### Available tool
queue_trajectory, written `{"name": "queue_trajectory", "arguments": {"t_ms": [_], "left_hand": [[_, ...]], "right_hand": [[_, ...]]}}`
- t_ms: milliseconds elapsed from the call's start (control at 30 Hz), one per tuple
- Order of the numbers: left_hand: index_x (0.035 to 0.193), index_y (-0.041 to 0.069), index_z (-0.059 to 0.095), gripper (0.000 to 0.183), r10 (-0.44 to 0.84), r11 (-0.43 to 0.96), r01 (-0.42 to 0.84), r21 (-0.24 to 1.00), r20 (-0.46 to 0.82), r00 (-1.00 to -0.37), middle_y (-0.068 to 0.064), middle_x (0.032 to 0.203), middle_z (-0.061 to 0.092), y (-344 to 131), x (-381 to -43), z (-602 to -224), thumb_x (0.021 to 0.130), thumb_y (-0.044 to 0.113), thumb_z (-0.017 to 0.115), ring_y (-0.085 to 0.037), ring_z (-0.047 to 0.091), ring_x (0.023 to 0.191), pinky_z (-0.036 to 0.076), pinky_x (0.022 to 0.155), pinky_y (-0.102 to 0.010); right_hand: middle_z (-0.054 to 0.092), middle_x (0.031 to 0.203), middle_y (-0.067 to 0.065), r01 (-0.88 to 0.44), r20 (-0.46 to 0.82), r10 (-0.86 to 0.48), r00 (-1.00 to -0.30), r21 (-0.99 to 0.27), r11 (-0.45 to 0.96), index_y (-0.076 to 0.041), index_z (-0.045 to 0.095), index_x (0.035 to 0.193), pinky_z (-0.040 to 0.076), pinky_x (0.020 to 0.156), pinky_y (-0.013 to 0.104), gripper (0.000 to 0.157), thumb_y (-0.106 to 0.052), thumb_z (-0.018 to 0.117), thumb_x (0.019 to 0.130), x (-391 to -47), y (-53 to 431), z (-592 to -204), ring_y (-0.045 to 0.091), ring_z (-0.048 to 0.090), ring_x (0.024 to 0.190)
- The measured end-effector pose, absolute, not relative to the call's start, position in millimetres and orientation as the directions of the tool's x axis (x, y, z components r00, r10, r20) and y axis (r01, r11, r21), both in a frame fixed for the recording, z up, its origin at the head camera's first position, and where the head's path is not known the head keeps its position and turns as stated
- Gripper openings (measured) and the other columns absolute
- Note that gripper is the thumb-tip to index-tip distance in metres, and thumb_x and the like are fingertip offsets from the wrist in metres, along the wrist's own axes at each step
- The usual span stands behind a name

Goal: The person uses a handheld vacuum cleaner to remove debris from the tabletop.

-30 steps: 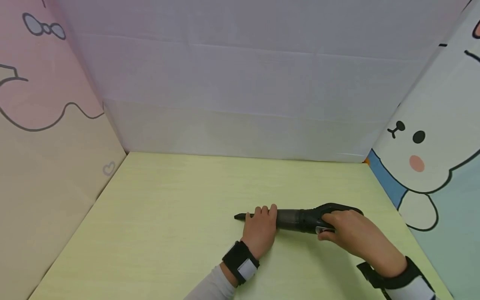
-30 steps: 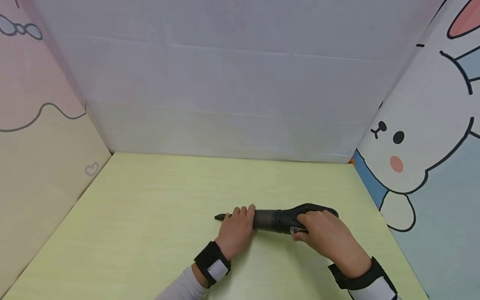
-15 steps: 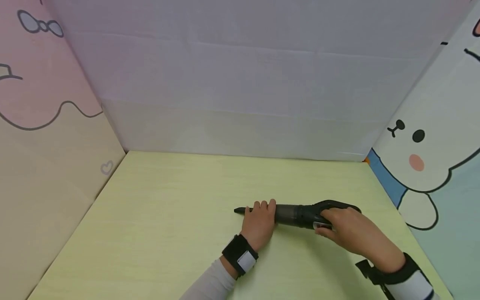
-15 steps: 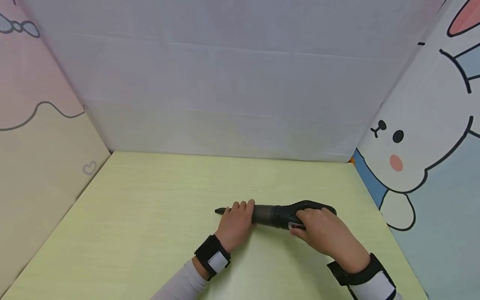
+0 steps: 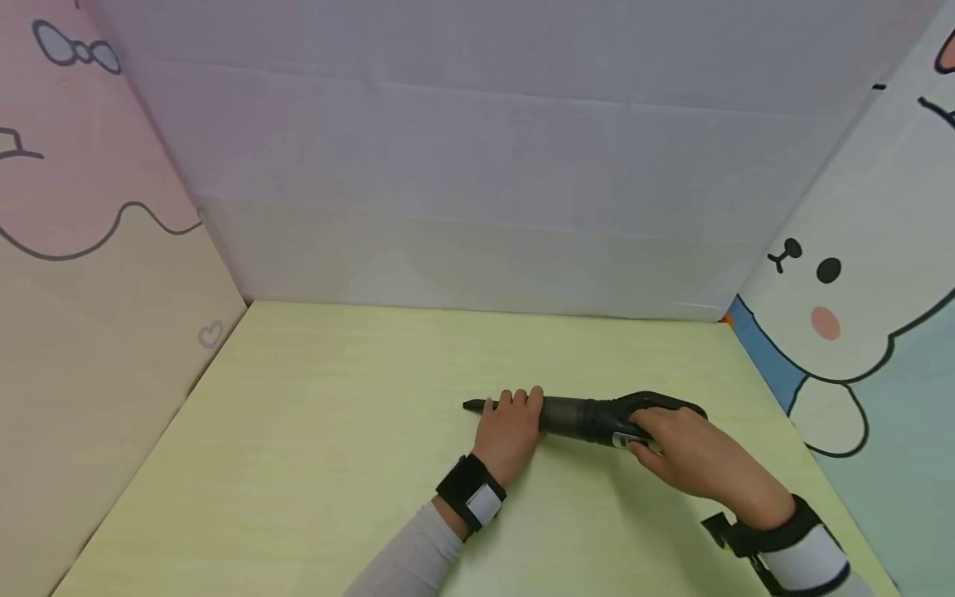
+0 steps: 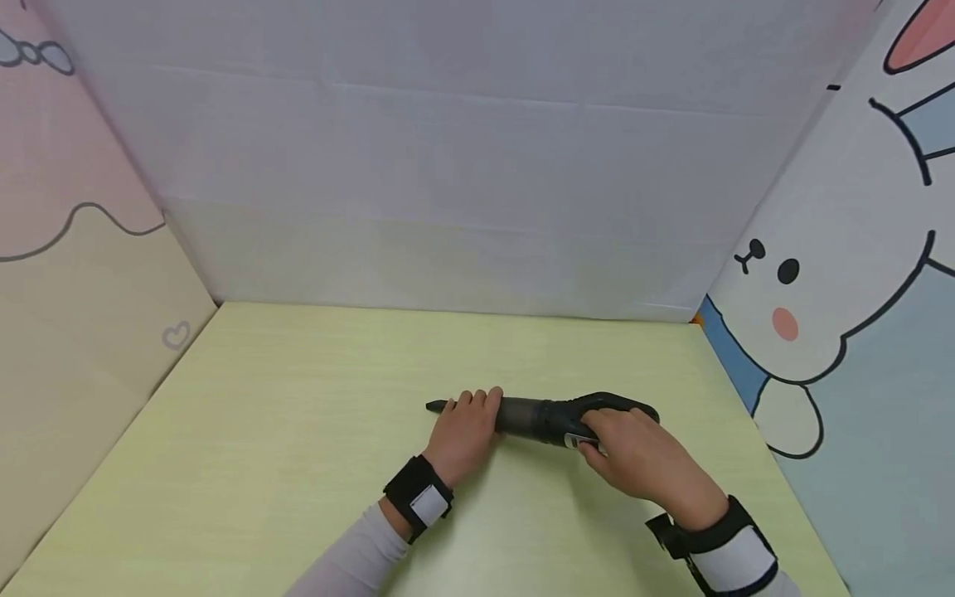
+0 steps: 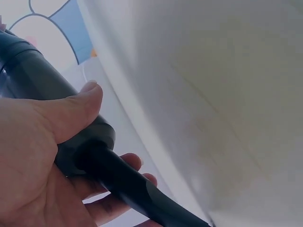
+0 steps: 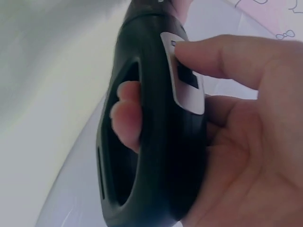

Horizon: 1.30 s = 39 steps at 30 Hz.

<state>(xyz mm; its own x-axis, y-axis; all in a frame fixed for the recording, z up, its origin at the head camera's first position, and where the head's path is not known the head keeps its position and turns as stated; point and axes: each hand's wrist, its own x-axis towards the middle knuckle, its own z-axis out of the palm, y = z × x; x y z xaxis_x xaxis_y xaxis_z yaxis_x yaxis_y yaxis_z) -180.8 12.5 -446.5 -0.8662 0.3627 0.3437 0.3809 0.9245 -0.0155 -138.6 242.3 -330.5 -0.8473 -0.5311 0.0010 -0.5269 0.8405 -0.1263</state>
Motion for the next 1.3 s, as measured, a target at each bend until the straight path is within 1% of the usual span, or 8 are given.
{"name": "queue_trajectory", "arguments": {"t_ms": [167, 367, 667, 767, 1000, 1100, 1200, 1300], "left_hand": [[0.116, 0.014, 0.047, 0.053, 0.371, 0.923, 0.384, -0.033, 0.344, -0.863, -0.004, 0.100, 0.061, 10.0, -186.2, -447.5, 0.080, 0.046, 0.069, -0.025, 0.058, 0.099, 0.050, 0.084, -0.048], [0.117, 0.014, 0.048, 0.049, 0.368, 0.927, 0.367, -0.073, 0.365, -0.855, -0.004, 0.101, 0.061, 6.4, -191.4, -441.1, 0.082, 0.043, 0.068, -0.025, 0.058, 0.101, 0.049, 0.086, -0.048], [0.117, 0.015, 0.048, 0.056, 0.359, 0.933, 0.342, -0.112, 0.368, -0.858, -0.004, 0.103, 0.061, 6.2, -204.4, -433.5, 0.077, 0.047, 0.071, -0.025, 0.057, 0.102, 0.047, 0.088, -0.051], [0.116, 0.015, 0.048, 0.056, 0.361, 0.933, 0.335, -0.134, 0.373, -0.855, -0.004, 0.102, 0.061, 6.1, -206.5, -430.3, 0.077, 0.047, 0.071, -0.025, 0.057, 0.101, 0.047, 0.088, -0.051], [0.117, 0.015, 0.049, 0.057, 0.371, 0.929, 0.341, -0.146, 0.355, -0.858, -0.003, 0.104, 0.061, 8.1, -210.2, -428.8, 0.076, 0.047, 0.073, -0.025, 0.057, 0.102, 0.046, 0.088, -0.052], [0.116, 0.016, 0.050, 0.055, 0.373, 0.928, 0.345, -0.142, 0.350, -0.859, -0.003, 0.104, 0.061, 12.0, -213.3, -431.5, 0.076, 0.047, 0.072, -0.025, 0.057, 0.103, 0.046, 0.088, -0.052], [0.116, 0.017, 0.050, 0.050, 0.369, 0.929, 0.342, -0.138, 0.347, -0.862, -0.002, 0.104, 0.061, 17.2, -216.7, -433.3, 0.079, 0.044, 0.071, -0.024, 0.057, 0.104, 0.046, 0.088, -0.052], [0.116, 0.018, 0.050, 0.041, 0.370, 0.929, 0.334, -0.160, 0.337, -0.866, -0.002, 0.104, 0.061, 24.1, -220.2, -433.0, 0.084, 0.038, 0.067, -0.023, 0.057, 0.103, 0.047, 0.087, -0.051]], "right_hand": [[0.060, 0.083, -0.006, -0.513, 0.019, -0.516, -0.856, -0.147, 0.846, -0.009, 0.062, 0.099, 0.042, 0.057, 0.027, 0.021, -0.023, 0.067, 0.085, -142.2, 243.1, -337.3, 0.002, 0.050, 0.064], [0.062, 0.089, -0.004, -0.503, 0.054, -0.503, -0.863, -0.194, 0.842, -0.008, 0.063, 0.104, 0.040, 0.058, 0.026, 0.023, -0.023, 0.066, 0.086, -148.0, 245.5, -350.0, 0.003, 0.051, 0.067], [0.060, 0.081, -0.011, -0.563, 0.216, -0.524, -0.824, -0.213, 0.798, -0.013, 0.065, 0.099, 0.038, 0.057, 0.022, 0.016, -0.020, 0.068, 0.085, -160.0, 251.7, -368.9, -0.001, 0.045, 0.062], [0.059, 0.080, -0.011, -0.561, 0.216, -0.519, -0.827, -0.240, 0.793, -0.012, 0.064, 0.099, 0.037, 0.056, 0.021, 0.015, -0.020, 0.067, 0.086, -163.4, 253.1, -373.8, -0.001, 0.043, 0.062], [0.057, 0.080, -0.008, -0.494, 0.145, -0.473, -0.869, -0.295, 0.818, -0.009, 0.062, 0.102, 0.035, 0.053, 0.020, 0.021, -0.023, 0.066, 0.087, -167.0, 255.5, -382.9, 0.003, 0.043, 0.060], [0.053, 0.075, -0.008, -0.460, 0.149, -0.436, -0.888, -0.279, 0.843, -0.012, 0.061, 0.096, 0.034, 0.053, 0.021, 0.022, -0.028, 0.068, 0.084, -168.6, 256.6, -386.6, 0.005, 0.042, 0.059], [0.050, 0.071, -0.008, -0.436, 0.171, -0.403, -0.899, -0.268, 0.859, -0.013, 0.060, 0.091, 0.033, 0.052, 0.021, 0.023, -0.031, 0.070, 0.082, -170.9, 258.9, -390.4, 0.006, 0.040, 0.058], [0.054, 0.072, -0.006, -0.428, 0.191, -0.387, -0.902, -0.275, 0.861, -0.010, 0.061, 0.094, 0.033, 0.052, 0.022, 0.024, -0.029, 0.070, 0.083, -173.2, 264.0, -395.5, 0.006, 0.041, 0.057]]}}
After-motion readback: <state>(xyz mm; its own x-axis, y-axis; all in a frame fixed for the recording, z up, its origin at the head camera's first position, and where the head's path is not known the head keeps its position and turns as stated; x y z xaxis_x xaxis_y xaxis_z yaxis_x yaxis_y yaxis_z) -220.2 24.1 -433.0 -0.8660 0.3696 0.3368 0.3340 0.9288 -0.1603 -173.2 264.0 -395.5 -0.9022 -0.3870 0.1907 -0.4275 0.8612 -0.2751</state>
